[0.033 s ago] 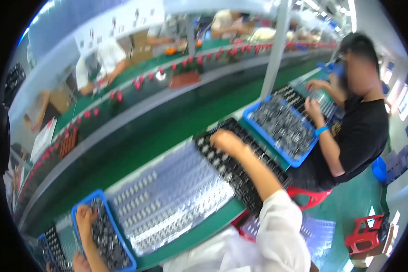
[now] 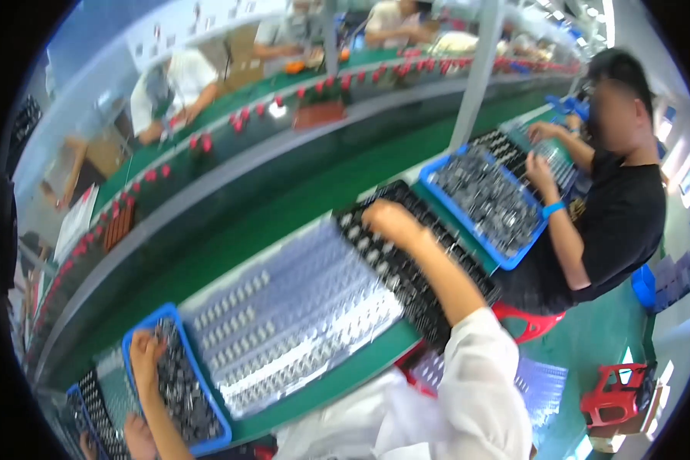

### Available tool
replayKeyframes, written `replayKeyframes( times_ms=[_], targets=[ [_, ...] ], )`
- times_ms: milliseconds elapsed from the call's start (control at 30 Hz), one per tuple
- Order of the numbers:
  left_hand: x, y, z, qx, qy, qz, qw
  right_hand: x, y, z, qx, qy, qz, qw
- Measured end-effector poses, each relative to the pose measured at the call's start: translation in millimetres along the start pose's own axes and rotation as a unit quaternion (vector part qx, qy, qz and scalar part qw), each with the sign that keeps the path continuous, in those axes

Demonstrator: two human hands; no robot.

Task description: The person sorts small electronic components by hand on an assembly line, placing them into plastic trays.

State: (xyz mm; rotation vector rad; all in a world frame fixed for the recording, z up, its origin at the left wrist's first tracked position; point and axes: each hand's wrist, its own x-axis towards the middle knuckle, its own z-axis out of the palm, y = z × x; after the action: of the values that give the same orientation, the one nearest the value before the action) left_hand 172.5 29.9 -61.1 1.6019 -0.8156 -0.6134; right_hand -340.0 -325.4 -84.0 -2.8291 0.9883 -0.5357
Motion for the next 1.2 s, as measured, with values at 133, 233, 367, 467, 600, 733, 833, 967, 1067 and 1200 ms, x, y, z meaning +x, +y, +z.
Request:
replayKeyframes(
  times_ms=[133,233,367,467,600,733,833,967,1067,1200],
  targets=[
    [-10,28,35,-0.042,-0.063,-0.012,0.997,-4,-2,-14,-0.065,0.050,-0.030,0.996],
    [-26,41,31,0.010,-0.065,-0.027,0.997,39,-18,-68,0.081,0.238,-0.012,0.968],
    [-33,63,40,0.011,-0.072,-0.015,0.997,83,-15,-233,-0.131,0.622,0.032,0.771],
    [-37,81,47,-0.025,-0.066,0.013,0.997,137,19,-325,-0.138,0.621,-0.024,0.771],
    [-33,93,56,-0.053,-0.080,0.031,0.995,169,60,-364,-0.190,0.405,0.060,0.892],
    [-29,92,53,-0.056,-0.086,0.042,0.994,167,52,-364,-0.240,0.452,-0.002,0.859],
    [-32,96,52,-0.068,-0.091,0.031,0.993,149,37,-354,-0.182,0.451,0.027,0.873],
    [-29,96,54,-0.044,-0.131,0.035,0.990,100,11,-339,-0.259,0.461,0.055,0.847],
    [-23,94,62,-0.022,-0.157,0.039,0.987,42,-20,-327,-0.327,0.435,0.105,0.832],
    [-32,107,64,-0.023,-0.158,0.067,0.985,-88,-53,-272,-0.254,0.419,0.092,0.867]
  ],
)
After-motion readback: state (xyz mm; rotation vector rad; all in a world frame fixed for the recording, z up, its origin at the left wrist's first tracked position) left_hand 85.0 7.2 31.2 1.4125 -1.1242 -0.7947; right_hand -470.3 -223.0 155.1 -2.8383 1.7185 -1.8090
